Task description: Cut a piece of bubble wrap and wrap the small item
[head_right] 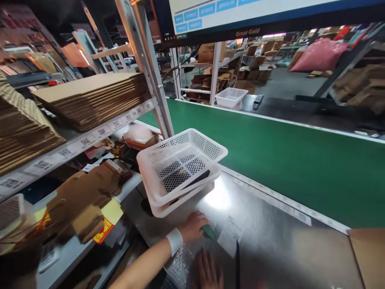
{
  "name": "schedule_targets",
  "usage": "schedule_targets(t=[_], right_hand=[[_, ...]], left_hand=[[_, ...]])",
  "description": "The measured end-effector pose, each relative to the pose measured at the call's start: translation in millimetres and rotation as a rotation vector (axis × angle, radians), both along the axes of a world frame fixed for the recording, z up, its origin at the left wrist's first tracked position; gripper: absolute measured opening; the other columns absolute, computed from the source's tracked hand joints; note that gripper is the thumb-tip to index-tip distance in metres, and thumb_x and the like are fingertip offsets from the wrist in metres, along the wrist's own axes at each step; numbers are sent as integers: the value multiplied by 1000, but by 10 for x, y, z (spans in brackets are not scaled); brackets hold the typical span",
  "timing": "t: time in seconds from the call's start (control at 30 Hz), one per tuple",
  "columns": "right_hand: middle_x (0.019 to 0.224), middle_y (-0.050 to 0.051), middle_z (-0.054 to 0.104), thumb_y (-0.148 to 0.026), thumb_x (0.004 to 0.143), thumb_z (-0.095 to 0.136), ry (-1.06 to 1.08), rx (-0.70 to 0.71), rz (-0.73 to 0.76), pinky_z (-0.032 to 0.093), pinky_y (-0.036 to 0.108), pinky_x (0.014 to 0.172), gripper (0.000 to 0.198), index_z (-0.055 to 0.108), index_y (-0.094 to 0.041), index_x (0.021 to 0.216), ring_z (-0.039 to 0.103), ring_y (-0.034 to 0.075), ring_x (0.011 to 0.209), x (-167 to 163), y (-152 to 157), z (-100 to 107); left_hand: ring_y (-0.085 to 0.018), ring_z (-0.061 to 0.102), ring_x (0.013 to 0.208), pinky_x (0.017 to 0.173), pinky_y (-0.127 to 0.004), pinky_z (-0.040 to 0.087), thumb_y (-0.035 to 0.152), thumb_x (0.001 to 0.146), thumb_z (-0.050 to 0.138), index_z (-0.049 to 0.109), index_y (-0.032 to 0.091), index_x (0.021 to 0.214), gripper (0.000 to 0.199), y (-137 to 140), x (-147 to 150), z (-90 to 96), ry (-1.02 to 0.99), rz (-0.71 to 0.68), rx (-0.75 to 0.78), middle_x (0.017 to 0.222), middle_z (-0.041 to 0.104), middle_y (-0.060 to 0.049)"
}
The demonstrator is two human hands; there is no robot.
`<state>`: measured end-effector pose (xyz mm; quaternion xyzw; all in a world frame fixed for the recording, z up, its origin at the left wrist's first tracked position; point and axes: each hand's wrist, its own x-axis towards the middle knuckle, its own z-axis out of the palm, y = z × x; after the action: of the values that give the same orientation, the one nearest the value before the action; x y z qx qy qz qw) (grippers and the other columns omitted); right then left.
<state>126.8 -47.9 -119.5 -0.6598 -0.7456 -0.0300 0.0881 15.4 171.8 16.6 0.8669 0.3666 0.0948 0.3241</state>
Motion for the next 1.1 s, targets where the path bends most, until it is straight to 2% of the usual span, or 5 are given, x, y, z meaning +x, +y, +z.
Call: schedule_targets(t=[0.17,0.5,0.83,0.97,1.1], right_hand=[[157,7,50,-25,74,54,37,-39,7,51,67,106,72,62,-29,146,54,40,142,41,32,56],[158,11,50,-32,84,53,49,-33,110,53,65,103,64,60,-26,148,57,42,139,230,33,78],[158,12,52,-29,94,45,-52,-122,150,53,57,107,57,60,-15,147,54,38,143,177,87,530],[151,12,60,-35,93,48,1,-61,160,59,56,98,52,67,-20,139,61,38,135,240,119,485],[133,16,73,-42,99,46,216,-81,58,62,52,94,46,72,-17,128,72,33,119,455,567,782]], left_hand=[[-29,66,110,99,-44,55,-3,66,60,75,17,104,46,-18,-52,-40,20,34,13,106,73,-7],[-26,66,109,103,-41,53,-2,76,64,75,13,112,41,-17,-258,-83,-16,90,-2,108,72,-7],[-25,69,110,108,-41,49,0,80,72,77,9,110,31,-24,-271,-101,-132,80,-47,103,75,-6],[-32,65,121,109,-47,47,5,75,81,70,7,127,53,-8,-328,-81,-201,123,-80,125,71,-11],[-38,59,133,113,-50,46,11,71,84,53,1,145,81,97,-543,-179,-269,227,-147,143,61,-21]])
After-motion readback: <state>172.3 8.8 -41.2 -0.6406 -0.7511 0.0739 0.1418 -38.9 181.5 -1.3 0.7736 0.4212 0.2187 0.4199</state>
